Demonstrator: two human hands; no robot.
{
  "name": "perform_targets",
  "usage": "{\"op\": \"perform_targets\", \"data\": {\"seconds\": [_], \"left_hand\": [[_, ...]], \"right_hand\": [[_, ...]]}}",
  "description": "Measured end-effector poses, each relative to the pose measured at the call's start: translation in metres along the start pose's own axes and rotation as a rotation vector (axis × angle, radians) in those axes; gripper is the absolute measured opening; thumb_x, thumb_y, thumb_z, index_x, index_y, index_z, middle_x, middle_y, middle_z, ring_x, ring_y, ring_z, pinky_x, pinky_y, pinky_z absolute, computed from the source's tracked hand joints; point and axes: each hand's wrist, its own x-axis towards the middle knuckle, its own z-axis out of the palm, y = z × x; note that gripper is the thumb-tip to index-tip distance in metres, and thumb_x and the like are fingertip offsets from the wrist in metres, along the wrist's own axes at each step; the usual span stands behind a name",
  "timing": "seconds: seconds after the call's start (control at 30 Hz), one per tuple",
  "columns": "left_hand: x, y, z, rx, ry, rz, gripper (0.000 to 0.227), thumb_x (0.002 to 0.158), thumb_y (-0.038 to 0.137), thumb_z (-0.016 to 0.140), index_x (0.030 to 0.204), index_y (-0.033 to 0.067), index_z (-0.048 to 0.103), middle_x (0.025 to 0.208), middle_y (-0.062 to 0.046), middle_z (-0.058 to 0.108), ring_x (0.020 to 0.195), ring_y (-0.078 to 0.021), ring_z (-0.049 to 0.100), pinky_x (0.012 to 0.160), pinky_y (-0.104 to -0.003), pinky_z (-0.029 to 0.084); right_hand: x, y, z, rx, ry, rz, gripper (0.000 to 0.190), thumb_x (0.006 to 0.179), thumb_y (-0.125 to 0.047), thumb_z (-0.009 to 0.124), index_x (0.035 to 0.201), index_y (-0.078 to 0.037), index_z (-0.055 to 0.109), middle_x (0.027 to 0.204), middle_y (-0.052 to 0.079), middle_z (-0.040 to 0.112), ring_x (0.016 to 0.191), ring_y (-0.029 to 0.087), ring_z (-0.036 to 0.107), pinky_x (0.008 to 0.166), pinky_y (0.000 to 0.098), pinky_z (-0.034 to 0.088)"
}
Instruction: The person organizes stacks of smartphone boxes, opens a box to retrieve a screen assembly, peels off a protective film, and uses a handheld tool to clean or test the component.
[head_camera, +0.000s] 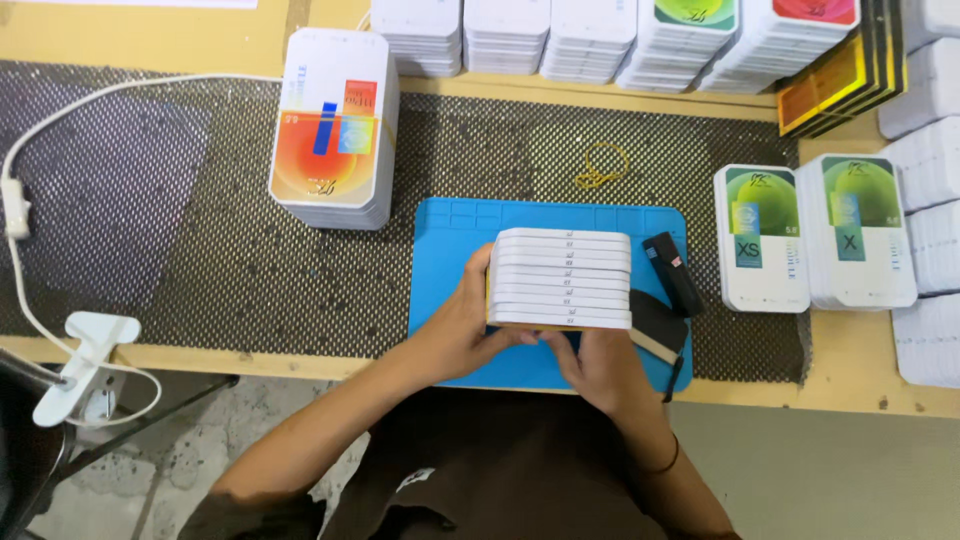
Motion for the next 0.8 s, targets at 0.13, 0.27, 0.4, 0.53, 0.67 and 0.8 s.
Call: {"op": "perform_targets", "data": {"seconds": [0.13,0.27,0.4,0.53,0.67,0.8], "left_hand": [[0.006,0.005,-0.005,0.048,-0.044,-0.014,0.086,0.091,0.026,0.077,0.146,-0.0042,0.019,0.138,-0.027,0.046,0.14,-0.0496,0.041,0.114,-0.063,0.036],[0.018,0.02,-0.008,0.068,0.051,0.024,0.08,0.089,0.032,0.078,0.143,-0.0023,0.028,0.129,-0.018,0.052,0.121,-0.0342,0.058,0.101,-0.047,0.049],[0.059,0.042,-0.019,0.011,0.155,-0.088,0.081,0.086,0.034,0.077,0.147,0.0024,0.033,0.13,-0.013,0.058,0.119,-0.0216,0.063,0.094,-0.035,0.056],[0.127,0.054,-0.038,0.042,0.274,-0.099,0.061,0.087,0.041,0.072,0.134,0.0107,0.049,0.114,-0.007,0.072,0.101,-0.018,0.071,0.081,-0.034,0.058],[0.203,0.071,-0.061,-0.154,0.363,-0.544,0.057,0.076,0.049,0.072,0.118,0.0101,0.068,0.104,-0.009,0.078,0.088,-0.0178,0.074,0.07,-0.029,0.059],[0.275,0.024,-0.081,-0.196,0.416,-0.708,0.063,0.07,0.059,0.076,0.099,0.0033,0.07,0.088,-0.009,0.072,0.068,-0.0182,0.067,0.047,-0.032,0.053]], "right_hand": [[-0.012,0.03,0.02,0.03,-0.011,0.02,0.058,0.101,-0.021,0.057,0.143,0.013,0.035,0.121,0.033,0.056,0.116,0.064,0.051,0.094,0.0666,0.047],[-0.02,0.039,0.028,0.183,0.148,0.038,0.067,0.096,-0.031,0.062,0.15,0.0,0.036,0.144,0.024,0.051,0.134,0.045,0.05,0.104,0.056,0.044],[-0.029,0.044,0.032,0.299,0.128,0.247,0.091,0.098,-0.047,0.05,0.164,-0.006,0.002,0.17,0.02,0.015,0.157,0.036,0.024,0.118,0.051,0.034],[-0.011,0.014,0.008,0.481,-0.005,0.245,0.083,0.099,-0.047,0.046,0.161,-0.018,-0.003,0.17,0.007,0.01,0.154,0.03,0.032,0.125,0.0557,0.041],[-0.008,0.017,0.007,0.21,-0.266,0.362,0.077,0.099,-0.055,0.047,0.163,-0.024,0.02,0.171,-0.002,0.022,0.153,0.022,0.031,0.119,0.0495,0.035],[-0.012,0.032,0.02,0.077,-0.225,0.156,0.065,0.102,-0.049,0.053,0.159,-0.023,0.036,0.164,0.003,0.035,0.146,0.029,0.037,0.115,0.0529,0.036]]}}
